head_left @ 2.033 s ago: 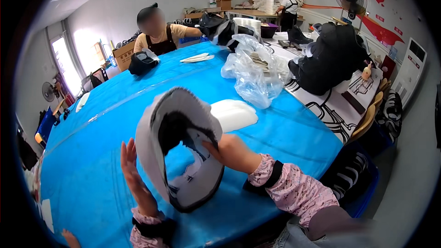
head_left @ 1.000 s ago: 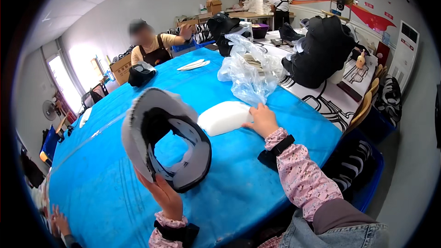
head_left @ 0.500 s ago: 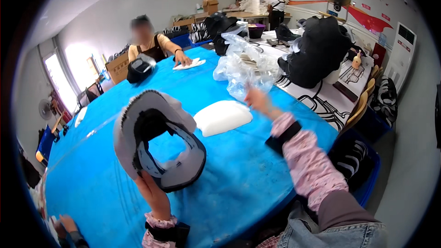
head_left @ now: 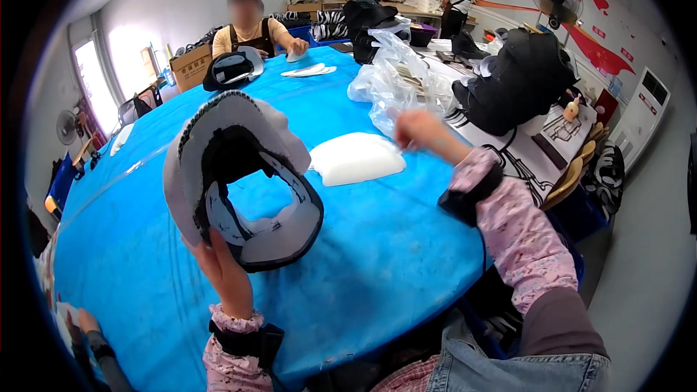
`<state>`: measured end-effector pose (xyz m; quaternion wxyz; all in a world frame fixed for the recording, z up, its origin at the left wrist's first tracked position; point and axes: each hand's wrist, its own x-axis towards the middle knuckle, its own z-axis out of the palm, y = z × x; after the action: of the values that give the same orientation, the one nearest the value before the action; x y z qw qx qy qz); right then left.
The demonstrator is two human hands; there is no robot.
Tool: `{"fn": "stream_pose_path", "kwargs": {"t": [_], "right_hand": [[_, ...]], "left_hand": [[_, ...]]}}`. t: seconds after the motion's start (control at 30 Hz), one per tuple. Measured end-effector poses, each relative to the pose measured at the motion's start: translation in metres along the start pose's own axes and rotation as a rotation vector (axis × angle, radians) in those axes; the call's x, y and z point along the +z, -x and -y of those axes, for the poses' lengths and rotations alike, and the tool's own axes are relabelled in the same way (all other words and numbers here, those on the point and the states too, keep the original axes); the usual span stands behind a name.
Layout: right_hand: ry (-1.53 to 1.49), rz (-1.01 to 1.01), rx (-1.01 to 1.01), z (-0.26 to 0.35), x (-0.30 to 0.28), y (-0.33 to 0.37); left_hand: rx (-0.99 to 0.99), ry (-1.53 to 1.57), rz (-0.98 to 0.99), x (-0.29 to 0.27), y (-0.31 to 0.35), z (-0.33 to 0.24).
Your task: Inserting foam padding and interior components into a helmet shell.
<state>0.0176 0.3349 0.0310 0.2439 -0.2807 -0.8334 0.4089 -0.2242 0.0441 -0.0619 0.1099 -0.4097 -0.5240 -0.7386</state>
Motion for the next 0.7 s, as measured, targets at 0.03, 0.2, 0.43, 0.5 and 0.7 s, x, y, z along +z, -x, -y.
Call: {"fn": "stream_pose_path", "kwargs": {"t": [0.03, 0.2, 0.43, 0.5, 0.7], "right_hand": [[0.035, 0.026, -0.038, -0.012, 0.03, 0.002], [0.108, -0.057, -0.027, -0.001, -0.005, -0.015], [-0.417, 0.046, -0.335, 0.102, -0.159, -0.011], [-0.359, -0.063, -0.254, 0.103, -0.106, -0.006], [0.6, 0.133, -1.0, 0.161, -0.022, -0.09]], "left_hand": [[0.001, -0.002, -0.002, 0.001, -0.005, -0.009], [0.385, -0.515, 0.014, -0.007, -0.02, -0.025], [0.181, -0.364, -0.126, -0.019, -0.03, -0.019], [0.168, -0.385, -0.124, -0.024, -0.028, -0.009], [0.104, -0.259, -0.158, -0.021, -0.028, 0.011]]}}
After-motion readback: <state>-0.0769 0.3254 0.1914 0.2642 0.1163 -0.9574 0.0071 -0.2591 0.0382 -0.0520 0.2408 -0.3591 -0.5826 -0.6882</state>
